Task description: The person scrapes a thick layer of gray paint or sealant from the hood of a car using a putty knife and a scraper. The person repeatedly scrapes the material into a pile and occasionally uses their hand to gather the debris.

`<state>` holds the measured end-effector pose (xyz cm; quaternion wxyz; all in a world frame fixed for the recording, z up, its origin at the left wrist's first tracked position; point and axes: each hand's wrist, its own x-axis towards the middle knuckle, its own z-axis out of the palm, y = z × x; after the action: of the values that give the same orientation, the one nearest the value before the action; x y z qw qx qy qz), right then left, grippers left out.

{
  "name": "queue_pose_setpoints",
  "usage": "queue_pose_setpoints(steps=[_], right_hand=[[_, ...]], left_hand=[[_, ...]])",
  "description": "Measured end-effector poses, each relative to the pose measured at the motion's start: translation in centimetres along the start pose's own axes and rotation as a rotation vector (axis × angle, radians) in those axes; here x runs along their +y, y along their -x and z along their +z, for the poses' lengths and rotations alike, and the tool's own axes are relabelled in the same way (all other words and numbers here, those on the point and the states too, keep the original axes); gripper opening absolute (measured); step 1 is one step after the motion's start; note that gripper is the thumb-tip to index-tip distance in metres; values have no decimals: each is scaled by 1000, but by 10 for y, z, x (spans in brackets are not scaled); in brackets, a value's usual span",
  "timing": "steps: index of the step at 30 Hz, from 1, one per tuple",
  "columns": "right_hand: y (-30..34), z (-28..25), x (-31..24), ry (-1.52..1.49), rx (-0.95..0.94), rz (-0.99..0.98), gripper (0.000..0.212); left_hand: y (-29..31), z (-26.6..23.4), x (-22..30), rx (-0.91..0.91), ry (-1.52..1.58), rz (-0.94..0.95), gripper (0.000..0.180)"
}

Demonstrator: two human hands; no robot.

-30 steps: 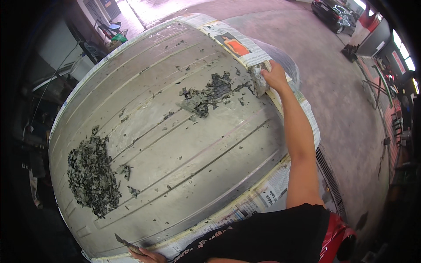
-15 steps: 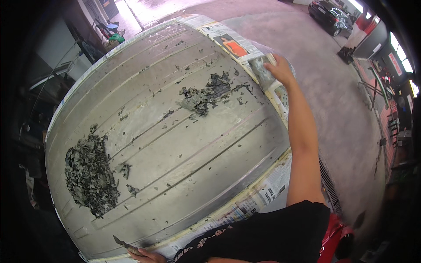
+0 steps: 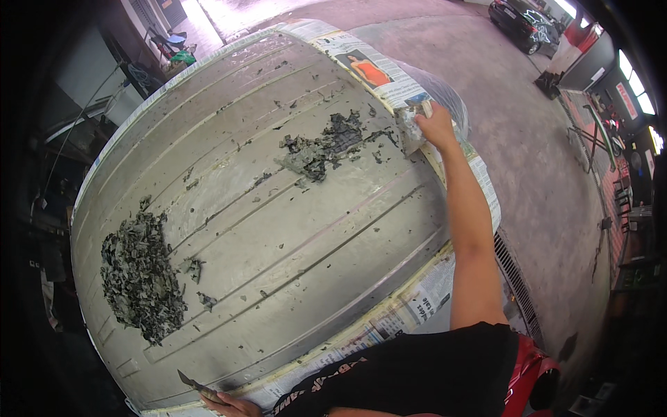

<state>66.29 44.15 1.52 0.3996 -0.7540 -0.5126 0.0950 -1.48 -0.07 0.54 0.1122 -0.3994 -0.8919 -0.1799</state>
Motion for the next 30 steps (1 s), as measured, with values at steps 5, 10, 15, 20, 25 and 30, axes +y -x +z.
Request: queue_pose_setpoints(steps=[5,10,15,20,25,30], right_hand=[[-10,3,-56,-30,-91,-58,42],[-36,-22,-55,-170,-105,-75,42],[-31,-27,-22,-49,-167,-51,35],[-27,-3,-26,-98,-167,-60,35],[-51,14,-53,-19,-292,-127,39],[-85,31,-39,-22,-239,-79,40]], left_hand=[[0,1,3,3,21,-10,49],[3,-1,-3,-2,25,-17,51],[0,3,-1,-16,37,-35,53],[4,-1,-1,-24,62,-71,55],[2,-13,21,-140,122,-193,64],[1,-17,29,-152,106,-216,67]])
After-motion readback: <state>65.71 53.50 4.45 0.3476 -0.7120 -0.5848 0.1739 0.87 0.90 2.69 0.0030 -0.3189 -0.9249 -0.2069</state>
